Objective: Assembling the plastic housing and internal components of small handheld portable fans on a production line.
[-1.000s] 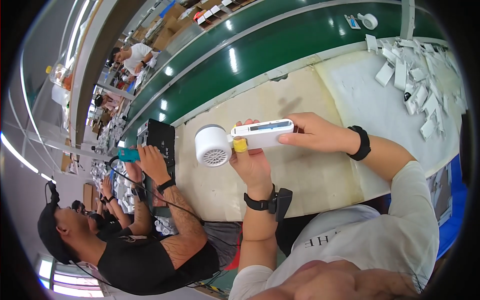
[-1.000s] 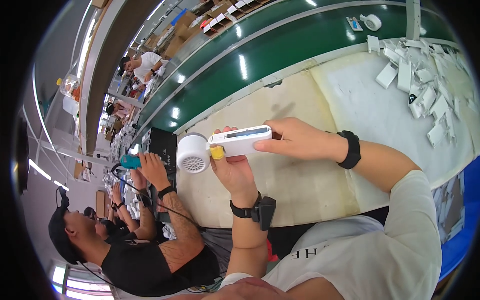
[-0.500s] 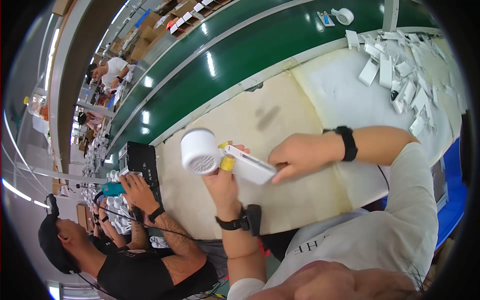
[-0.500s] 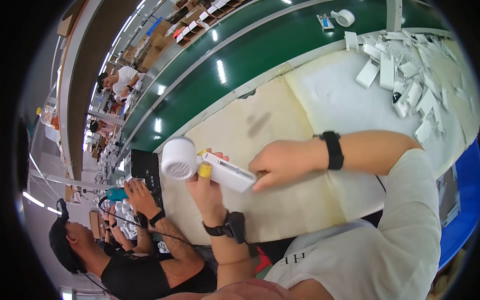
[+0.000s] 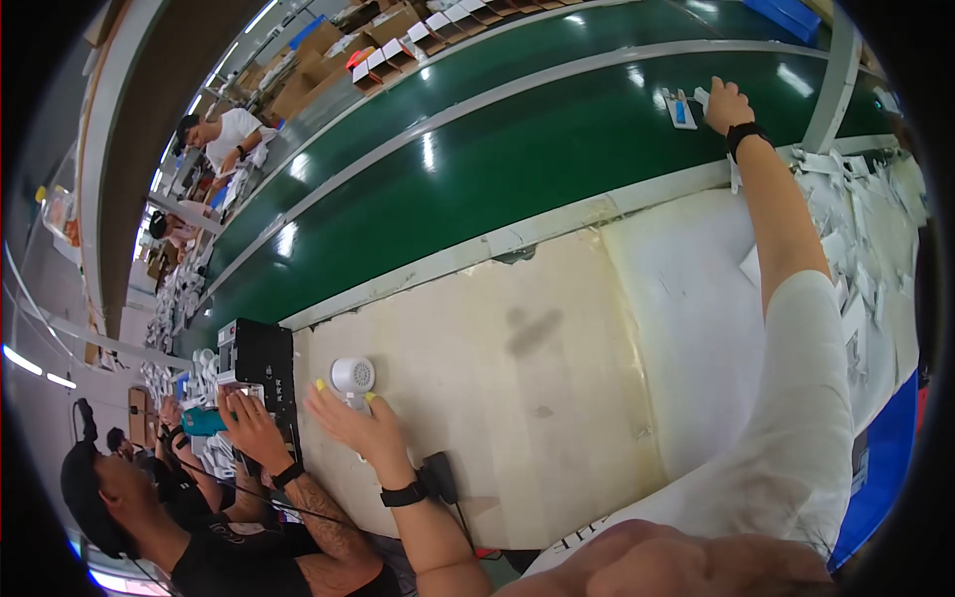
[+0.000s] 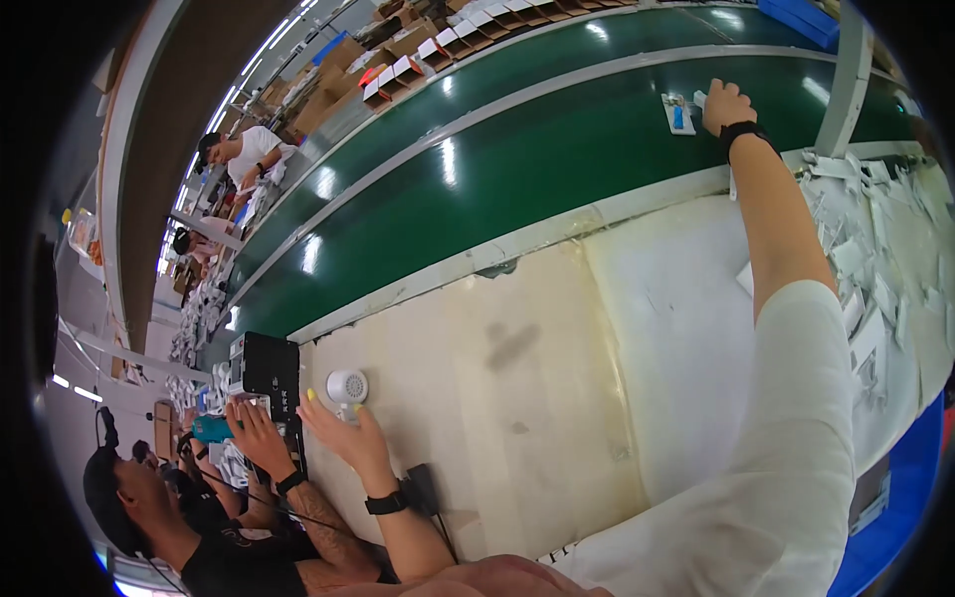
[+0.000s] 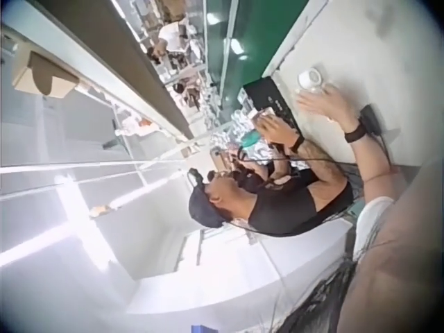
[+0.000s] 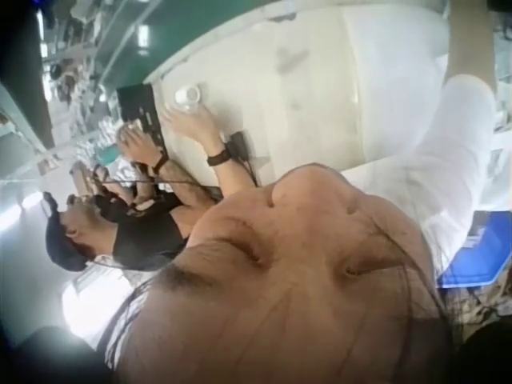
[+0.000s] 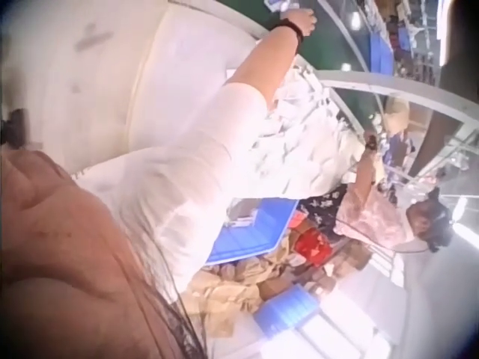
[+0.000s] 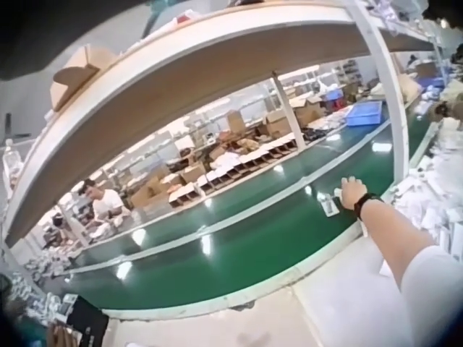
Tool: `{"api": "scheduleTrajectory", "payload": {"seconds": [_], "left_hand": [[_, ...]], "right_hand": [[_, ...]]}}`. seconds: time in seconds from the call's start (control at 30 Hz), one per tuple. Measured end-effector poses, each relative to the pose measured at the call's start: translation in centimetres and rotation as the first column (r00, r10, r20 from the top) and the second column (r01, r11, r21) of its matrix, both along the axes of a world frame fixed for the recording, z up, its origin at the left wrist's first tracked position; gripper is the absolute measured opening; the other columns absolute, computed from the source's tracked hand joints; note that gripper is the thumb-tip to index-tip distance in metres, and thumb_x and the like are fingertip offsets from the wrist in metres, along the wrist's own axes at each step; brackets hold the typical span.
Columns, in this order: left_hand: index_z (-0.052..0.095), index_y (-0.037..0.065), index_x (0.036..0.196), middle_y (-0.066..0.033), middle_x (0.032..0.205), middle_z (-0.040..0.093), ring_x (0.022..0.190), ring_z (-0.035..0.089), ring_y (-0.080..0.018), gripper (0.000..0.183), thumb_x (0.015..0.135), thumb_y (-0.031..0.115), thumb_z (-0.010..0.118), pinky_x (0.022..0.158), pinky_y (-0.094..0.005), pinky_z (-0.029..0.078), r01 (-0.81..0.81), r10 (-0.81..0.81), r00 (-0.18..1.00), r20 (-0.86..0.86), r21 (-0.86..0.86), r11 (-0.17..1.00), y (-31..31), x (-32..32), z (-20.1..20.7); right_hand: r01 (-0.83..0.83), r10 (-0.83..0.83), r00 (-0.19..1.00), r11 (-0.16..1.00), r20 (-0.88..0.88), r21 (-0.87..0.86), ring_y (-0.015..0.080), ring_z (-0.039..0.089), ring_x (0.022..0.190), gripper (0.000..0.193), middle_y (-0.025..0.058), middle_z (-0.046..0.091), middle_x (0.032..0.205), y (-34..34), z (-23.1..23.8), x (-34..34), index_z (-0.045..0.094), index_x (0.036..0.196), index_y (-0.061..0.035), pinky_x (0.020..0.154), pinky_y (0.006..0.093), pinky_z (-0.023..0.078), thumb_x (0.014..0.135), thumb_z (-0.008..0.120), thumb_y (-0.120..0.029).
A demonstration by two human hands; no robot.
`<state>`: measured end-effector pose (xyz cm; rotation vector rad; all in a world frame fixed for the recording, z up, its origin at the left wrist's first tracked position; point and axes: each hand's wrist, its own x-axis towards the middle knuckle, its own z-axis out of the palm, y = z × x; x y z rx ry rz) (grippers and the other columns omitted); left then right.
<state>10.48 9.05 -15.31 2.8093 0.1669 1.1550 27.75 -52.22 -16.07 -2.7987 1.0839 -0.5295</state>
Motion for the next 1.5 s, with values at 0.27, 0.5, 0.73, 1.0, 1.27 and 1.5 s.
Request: {"api": "scheduleTrajectory", "payload": {"seconds": [0.27,0.5,0.73,1.0,1.27,1.5], "left_hand": [[0.050,-0.003,0.114,-0.0134,0.110,0.058,0.100,0.057,-0.0230,0.027,0.088,0.000,0.047,0.090,-0.0325,0.043,0.538,-0.652,0.715,0.253,-0.794,0.282,-2.8,-1.1,-2.4],[0.038,-0.001,0.127,-0.0176,0.124,0.049,0.106,0.055,-0.0263,0.063,0.093,0.050,0.028,0.090,-0.0380,0.043,0.126,-0.731,0.542,0.415,-0.900,-0.418,-9.4,0.3,-2.0],[0.035,0.000,0.128,-0.0144,0.121,0.051,0.101,0.057,-0.0230,0.060,0.094,0.049,0.027,0.083,-0.0335,0.048,0.138,-0.619,0.339,0.708,-0.689,-0.712,-12.5,-3.7,1.4],[0.045,-0.001,0.113,-0.0171,0.098,0.058,0.083,0.062,-0.0247,0.041,0.095,0.034,0.034,0.070,-0.0318,0.052,0.039,-0.688,0.472,0.551,-0.793,-0.609,-12.1,-4.1,0.9],[0.048,0.002,0.101,-0.0098,0.082,0.059,0.059,0.057,-0.0143,0.022,0.086,0.018,0.046,0.054,-0.0264,0.047,-0.044,-0.919,0.309,0.247,-0.961,-0.273,-11.2,-4.8,2.8],[0.051,0.002,0.090,-0.0067,0.076,0.060,0.060,0.057,-0.0111,0.012,0.079,0.007,0.053,0.055,-0.0245,0.046,0.173,-0.890,0.410,0.199,-0.975,-0.138,-11.9,-5.0,1.7]], "right_hand": [[-0.772,0.789,0.573,0.610,0.219,-0.178,0.0358,0.049,0.102,0.052,0.0156,0.046,0.111,10.3,6.6,-5.1,0.049,0.113,-0.0080,0.089,0.0374,0.042,0.063,0.066,-0.001],[-0.989,0.923,0.105,0.135,0.370,-0.054,0.0276,0.047,0.107,0.067,0.0107,0.044,0.115,25.6,11.4,-15.6,0.043,0.123,-0.0070,0.091,0.0307,0.040,0.062,0.069,0.003],[-0.975,0.850,0.221,0.211,0.477,0.075,0.0226,0.047,0.107,0.072,0.0108,0.043,0.117,30.7,8.5,-21.7,0.038,0.129,-0.0069,0.086,0.0314,0.043,0.066,0.073,-0.005],[-0.947,0.852,0.247,0.313,0.462,-0.070,0.0308,0.047,0.112,0.065,0.0133,0.044,0.117,29.0,5.3,-22.9,0.040,0.120,-0.0067,0.089,0.0376,0.044,0.064,0.072,-0.001],[-0.872,0.934,-0.042,0.140,0.355,-0.470,0.0399,0.045,0.116,0.063,0.0120,0.046,0.114,28.3,4.7,-21.0,0.041,0.106,-0.0122,0.090,0.0425,0.046,0.057,0.073,0.010],[-0.857,0.954,0.001,0.155,0.300,-0.491,0.0403,0.047,0.113,0.060,0.0111,0.049,0.110,28.5,4.7,-21.4,0.044,0.105,-0.0132,0.088,0.0418,0.047,0.057,0.073,0.010]]}}
